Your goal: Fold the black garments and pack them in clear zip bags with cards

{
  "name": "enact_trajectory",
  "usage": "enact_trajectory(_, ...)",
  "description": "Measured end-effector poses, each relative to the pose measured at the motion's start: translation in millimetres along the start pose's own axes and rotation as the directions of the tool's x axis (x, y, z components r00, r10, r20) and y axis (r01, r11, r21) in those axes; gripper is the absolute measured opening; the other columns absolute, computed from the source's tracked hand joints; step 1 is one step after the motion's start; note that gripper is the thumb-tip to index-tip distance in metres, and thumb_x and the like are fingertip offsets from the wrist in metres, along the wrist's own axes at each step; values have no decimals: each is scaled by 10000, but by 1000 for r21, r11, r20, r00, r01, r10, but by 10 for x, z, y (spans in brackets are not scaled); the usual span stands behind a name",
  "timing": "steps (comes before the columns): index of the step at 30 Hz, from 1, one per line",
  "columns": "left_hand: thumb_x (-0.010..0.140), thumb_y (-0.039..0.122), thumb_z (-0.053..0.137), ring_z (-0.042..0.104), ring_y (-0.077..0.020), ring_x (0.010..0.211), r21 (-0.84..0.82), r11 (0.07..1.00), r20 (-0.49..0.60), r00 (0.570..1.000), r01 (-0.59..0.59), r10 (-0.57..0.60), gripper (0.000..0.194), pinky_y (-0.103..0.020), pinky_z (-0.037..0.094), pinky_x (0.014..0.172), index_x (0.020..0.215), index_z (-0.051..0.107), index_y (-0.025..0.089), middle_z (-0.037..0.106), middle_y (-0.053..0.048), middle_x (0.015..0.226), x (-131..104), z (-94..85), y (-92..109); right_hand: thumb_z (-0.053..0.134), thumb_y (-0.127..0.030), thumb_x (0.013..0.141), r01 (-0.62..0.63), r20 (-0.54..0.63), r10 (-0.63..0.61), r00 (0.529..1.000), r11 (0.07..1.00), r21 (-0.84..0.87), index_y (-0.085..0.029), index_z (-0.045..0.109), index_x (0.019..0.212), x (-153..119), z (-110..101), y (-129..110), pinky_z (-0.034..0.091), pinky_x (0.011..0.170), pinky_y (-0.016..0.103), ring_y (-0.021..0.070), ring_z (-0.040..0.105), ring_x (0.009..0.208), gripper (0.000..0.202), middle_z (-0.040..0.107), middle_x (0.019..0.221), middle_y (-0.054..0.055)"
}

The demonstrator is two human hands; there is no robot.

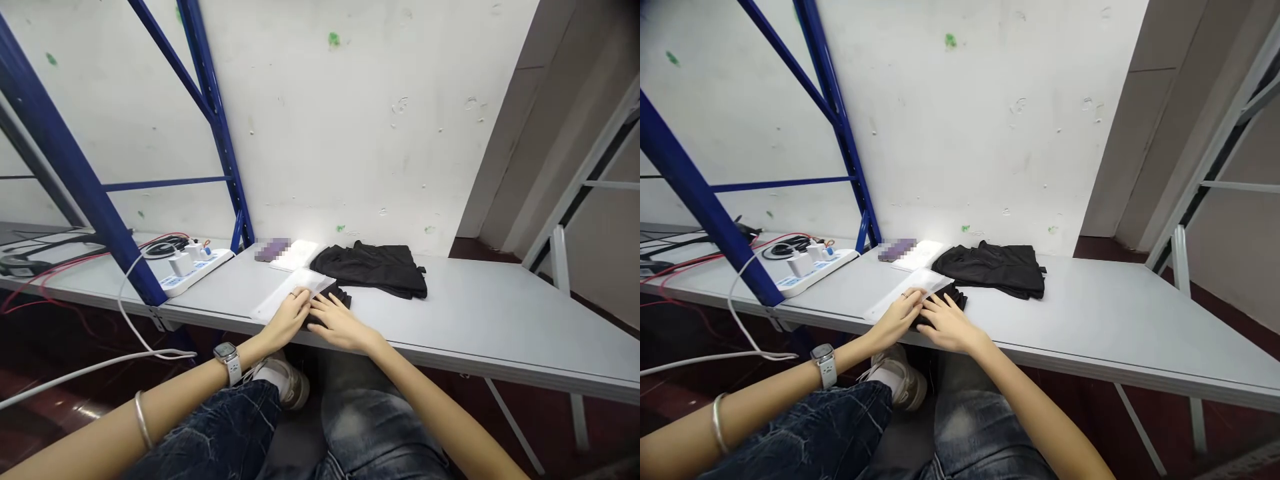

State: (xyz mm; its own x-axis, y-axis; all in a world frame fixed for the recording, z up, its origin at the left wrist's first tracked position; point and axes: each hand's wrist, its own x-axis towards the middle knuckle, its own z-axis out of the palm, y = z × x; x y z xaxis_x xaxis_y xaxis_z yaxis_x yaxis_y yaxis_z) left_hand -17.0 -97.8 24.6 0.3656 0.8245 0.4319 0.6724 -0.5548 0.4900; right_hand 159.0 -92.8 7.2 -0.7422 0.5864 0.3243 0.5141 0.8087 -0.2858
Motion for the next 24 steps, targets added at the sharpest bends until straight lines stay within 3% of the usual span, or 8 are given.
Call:
enact_trajectory(3,892,222,347,548,-200,970,-15,1000,10,1000,-12,13,144,-383,448,912,843,482,206,567,-75,1058,-1,1,35,396,-329,969,-130,-68,128,989,991,-24,-159,398,1425,155,67,3,186,1159,500,246,240,1418,487,363,1504,108)
enact_trajectory(6,894,235,354,542,-207,1030,-24,1000,12,1000,-15,15,155,-385,428,954,864,502,202,561,-87,1119,13,-7,10,411,-236,941,-287,-143,278,950,957,-51,-86,431,1391,336,158,-19,217,1133,531,297,301,1380,475,413,1452,189)
enact_trajectory(8,903,253,349,548,-210,1033,-29,1000,-4,1000,7,-7,192,-386,429,958,939,529,198,572,-90,1112,16,-21,-47,419,-211,930,-204,-119,199,973,979,-28,-91,500,1332,410,191,-44,228,1132,516,295,335,1356,428,464,1413,181)
enact_trajectory(10,918,279,343,559,-213,1039,-53,998,0,1000,20,-20,252,-387,434,961,1053,539,197,591,-90,1095,13,-35,-102,421,-217,935,-39,-66,41,997,998,39,-116,556,1271,422,173,-57,255,1134,464,259,384,1321,376,513,1374,144)
enact_trajectory(13,937,307,332,542,-226,1124,-65,997,20,999,41,-39,326,-432,389,1026,1183,526,218,600,-92,1167,0,-40,-108,433,-214,930,92,-53,-86,995,986,140,-144,582,1228,314,78,-24,313,1113,383,205,434,1276,340,536,1345,110)
enact_trajectory(18,947,331,320,461,-275,1257,-11,992,45,991,130,-129,401,-582,229,1099,1297,495,251,553,-89,1307,-29,28,22,571,-331,860,-19,-135,33,990,994,109,-163,463,1368,-32,-22,117,195,1168,448,250,250,1410,545,361,1495,121)
enact_trajectory(21,949,336,318,515,-255,1205,-65,993,84,992,103,-97,430,-503,317,1084,1330,476,216,572,-104,1290,-32,79,43,485,-307,907,-57,-95,62,994,997,54,-142,405,1410,-117,20,160,155,1176,479,251,199,1434,536,312,1523,137)
enact_trajectory(24,954,348,309,523,-225,1214,-123,990,77,996,64,-55,436,-412,369,1070,1328,480,203,571,-99,1310,-13,88,28,381,-229,945,36,-65,-33,997,998,49,-101,420,1395,-11,94,155,187,1173,443,226,274,1406,469,386,1482,149)
